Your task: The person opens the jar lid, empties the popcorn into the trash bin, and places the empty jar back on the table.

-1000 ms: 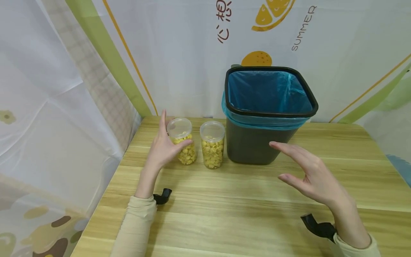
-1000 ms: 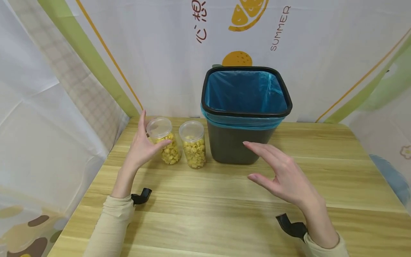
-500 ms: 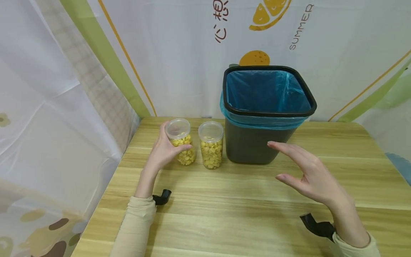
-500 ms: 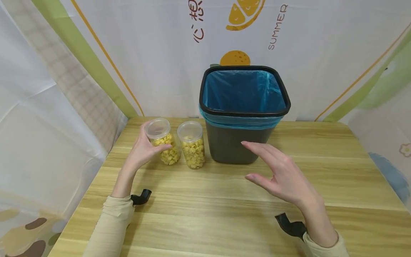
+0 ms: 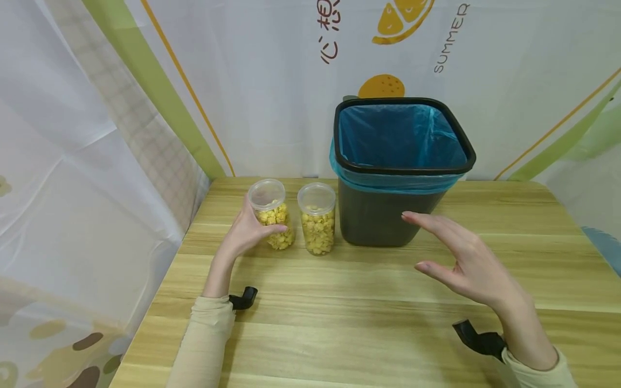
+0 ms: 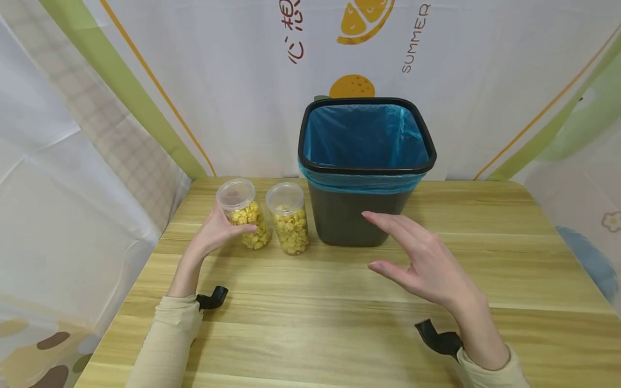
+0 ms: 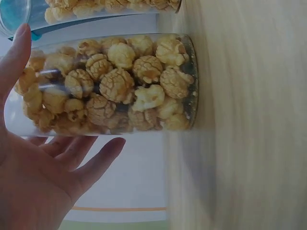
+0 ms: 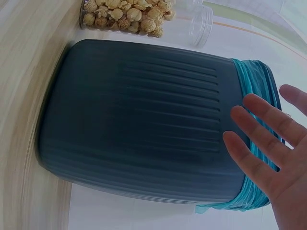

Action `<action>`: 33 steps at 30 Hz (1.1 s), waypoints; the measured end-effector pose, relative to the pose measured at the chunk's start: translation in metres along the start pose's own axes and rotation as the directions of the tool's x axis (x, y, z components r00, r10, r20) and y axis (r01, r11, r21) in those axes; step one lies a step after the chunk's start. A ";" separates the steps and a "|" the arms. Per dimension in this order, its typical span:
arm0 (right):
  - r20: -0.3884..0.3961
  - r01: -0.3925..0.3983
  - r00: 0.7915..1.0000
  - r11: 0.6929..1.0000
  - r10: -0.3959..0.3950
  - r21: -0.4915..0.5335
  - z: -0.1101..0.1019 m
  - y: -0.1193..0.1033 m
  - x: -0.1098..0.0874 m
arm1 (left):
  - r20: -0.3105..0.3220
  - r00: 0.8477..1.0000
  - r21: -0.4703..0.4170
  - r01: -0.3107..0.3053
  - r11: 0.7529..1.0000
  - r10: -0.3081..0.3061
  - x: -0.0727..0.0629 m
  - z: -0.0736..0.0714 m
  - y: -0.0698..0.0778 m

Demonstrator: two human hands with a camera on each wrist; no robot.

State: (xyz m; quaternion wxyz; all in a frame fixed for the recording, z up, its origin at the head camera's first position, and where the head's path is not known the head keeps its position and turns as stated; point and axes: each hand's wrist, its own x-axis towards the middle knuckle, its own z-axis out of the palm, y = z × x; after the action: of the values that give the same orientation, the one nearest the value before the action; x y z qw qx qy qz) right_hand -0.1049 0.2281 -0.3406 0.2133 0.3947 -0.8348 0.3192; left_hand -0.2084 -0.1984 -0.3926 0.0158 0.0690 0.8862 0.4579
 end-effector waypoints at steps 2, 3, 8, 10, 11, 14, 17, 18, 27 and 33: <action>0.000 0.002 1.000 1.000 -0.002 -0.002 0.000 0.000 0.000 | 0.011 1.000 -0.016 -0.020 1.000 0.020 0.001 0.001 -0.002; 0.000 0.003 1.000 1.000 -0.003 -0.002 0.000 0.000 0.000 | 0.017 0.999 -0.022 -0.027 0.999 0.027 0.001 0.001 -0.004; 0.003 0.005 1.000 1.000 -0.005 0.001 0.000 0.000 0.001 | 0.056 0.998 -0.032 -0.038 0.999 0.039 0.002 0.001 -0.009; 0.005 0.004 1.000 1.000 -0.004 0.001 0.000 0.000 0.001 | 0.068 0.997 -0.040 -0.040 0.998 0.043 0.003 0.001 -0.011; 0.006 0.003 1.000 1.000 -0.003 0.001 0.000 0.000 0.001 | 0.074 0.996 -0.046 -0.042 0.998 0.045 0.003 0.001 -0.012; 0.008 0.000 1.000 1.000 0.000 -0.001 0.000 0.000 0.001 | 0.075 0.996 -0.047 -0.040 0.998 0.044 0.003 0.001 -0.013; 0.007 -0.001 1.000 1.000 0.001 -0.001 0.000 0.000 0.000 | 0.072 0.996 -0.057 -0.043 0.997 0.047 0.004 0.001 -0.012; 0.006 0.000 1.000 1.000 0.000 -0.002 0.000 0.000 0.000 | 0.071 0.996 -0.066 -0.046 0.997 0.050 0.004 0.001 -0.012; 0.005 -0.002 1.000 1.000 0.002 -0.008 0.000 0.000 0.000 | 0.050 0.997 -0.093 -0.052 0.994 0.056 0.001 -0.002 -0.007; 0.007 -0.012 1.000 1.000 0.012 -0.011 0.000 0.000 0.000 | 0.000 0.996 -0.127 -0.087 0.988 0.088 -0.001 -0.006 -0.001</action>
State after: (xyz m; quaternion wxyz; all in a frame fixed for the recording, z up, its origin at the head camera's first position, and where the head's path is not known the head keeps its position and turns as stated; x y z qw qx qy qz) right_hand -0.1053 0.2284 -0.3404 0.2106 0.3898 -0.8396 0.3142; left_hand -0.2085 -0.2038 -0.3904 0.0026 0.1079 0.8513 0.5134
